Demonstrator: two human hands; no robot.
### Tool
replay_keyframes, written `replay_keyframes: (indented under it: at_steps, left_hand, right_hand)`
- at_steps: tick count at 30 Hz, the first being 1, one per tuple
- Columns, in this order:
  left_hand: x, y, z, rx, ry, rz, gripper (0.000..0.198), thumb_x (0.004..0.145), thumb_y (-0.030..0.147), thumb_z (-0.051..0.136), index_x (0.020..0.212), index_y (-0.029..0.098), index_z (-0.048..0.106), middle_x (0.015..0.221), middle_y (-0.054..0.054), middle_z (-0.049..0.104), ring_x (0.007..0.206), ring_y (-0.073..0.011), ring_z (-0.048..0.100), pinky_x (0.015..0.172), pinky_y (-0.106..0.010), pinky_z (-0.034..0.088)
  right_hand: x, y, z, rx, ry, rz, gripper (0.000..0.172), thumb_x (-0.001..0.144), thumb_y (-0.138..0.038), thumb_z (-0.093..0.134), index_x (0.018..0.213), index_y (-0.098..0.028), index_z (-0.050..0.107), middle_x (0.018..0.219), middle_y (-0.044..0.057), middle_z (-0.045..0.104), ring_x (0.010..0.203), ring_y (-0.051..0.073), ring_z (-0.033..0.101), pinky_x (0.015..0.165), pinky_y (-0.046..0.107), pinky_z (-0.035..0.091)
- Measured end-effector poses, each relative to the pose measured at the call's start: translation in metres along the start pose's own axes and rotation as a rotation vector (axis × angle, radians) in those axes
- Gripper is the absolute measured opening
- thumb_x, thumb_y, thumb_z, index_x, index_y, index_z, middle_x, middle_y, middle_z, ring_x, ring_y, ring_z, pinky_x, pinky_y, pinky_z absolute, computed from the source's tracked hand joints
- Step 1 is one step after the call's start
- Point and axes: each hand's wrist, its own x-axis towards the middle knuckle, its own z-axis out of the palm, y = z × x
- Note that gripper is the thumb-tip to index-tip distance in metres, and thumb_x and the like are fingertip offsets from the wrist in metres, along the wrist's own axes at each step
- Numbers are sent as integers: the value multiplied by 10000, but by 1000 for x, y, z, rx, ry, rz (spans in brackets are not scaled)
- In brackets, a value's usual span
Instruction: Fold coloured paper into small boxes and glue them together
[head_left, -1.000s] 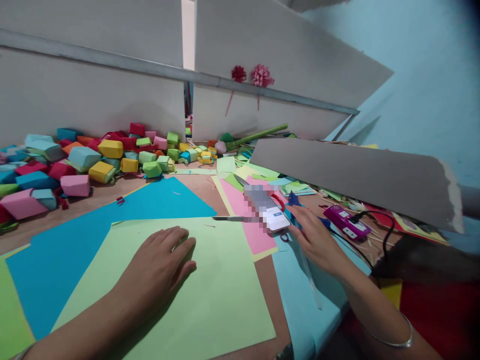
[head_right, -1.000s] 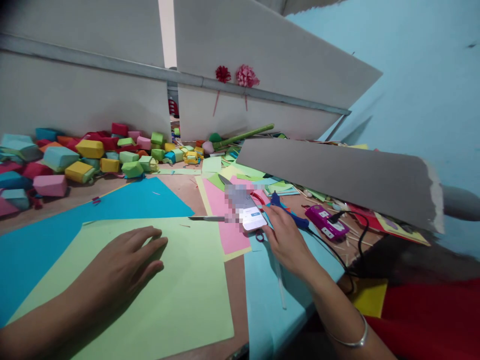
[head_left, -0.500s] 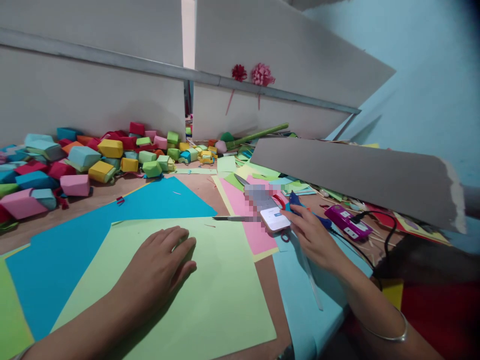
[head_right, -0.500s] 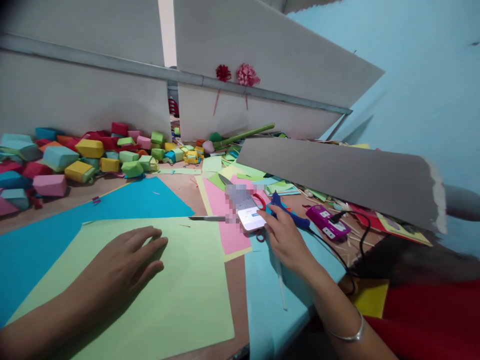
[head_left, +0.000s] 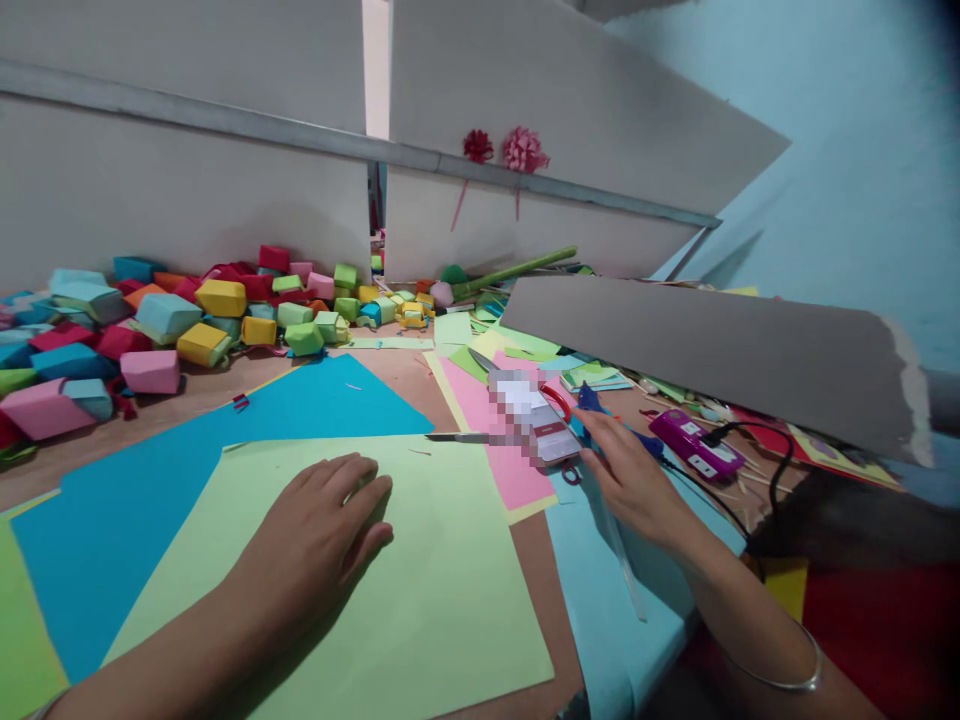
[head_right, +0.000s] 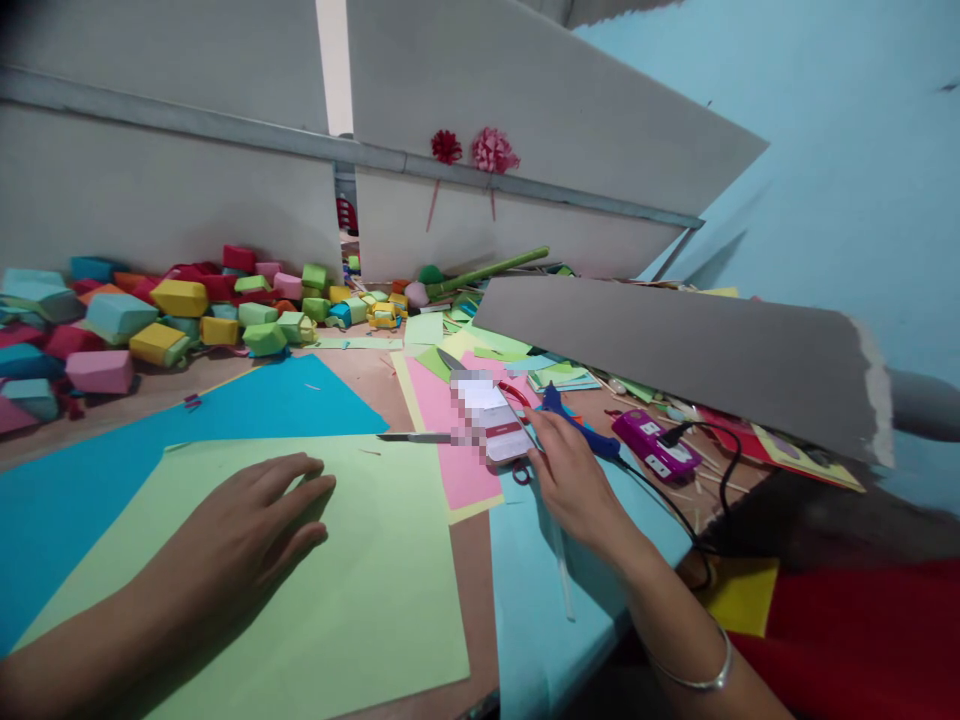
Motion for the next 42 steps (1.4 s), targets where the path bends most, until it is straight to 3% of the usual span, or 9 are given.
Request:
replay_keyframes:
  at_steps: [13,23,27,35,42]
  left_hand:
    - [1,0,0,-7,5,-3,260,930,315,486,1133,212,611,1228,-128,627,1103,-330,598,868,-502,510]
    - [-3,-2,2,1,-5,-11,287,934,349,489,1153,217,619,1252,-130,627,1141,-350,585,879,-526,510]
    - [-3,-2,4,-1,-1,-38,311,934,376,479,1171,242,631,1270,-115,630,1150,-349,587,895,-522,506]
    - [-5,-2,5,35,10,-16,335,942,421,462,1181,255,629,1269,-116,643,1129,-346,607,878,-527,523]
    - [-4,-2,5,54,-10,-18,349,946,438,455,1209,271,610,1294,-114,630,1136,-347,605,861,-536,537]
  right_hand:
    - [6,2,0,-31,49,-58,431,960,-305,341,1332,-204,532,1351,164,524,1260,308,504,1035,523,436]
    - [74,0,-32,-80,-10,-136,441,937,-196,332,1178,-209,700,1358,163,514,1239,332,510,1001,512,448]
    - [94,2,-18,-80,-36,-139,438,932,-170,351,1174,-237,709,1399,144,484,1257,342,490,990,517,450]
    - [101,6,24,-76,-55,-172,490,892,-84,362,1209,-268,687,1403,109,475,1294,297,449,1024,497,412]
    - [102,6,25,-63,-49,-155,484,902,-94,348,1217,-243,684,1392,140,486,1287,313,458,1011,514,423]
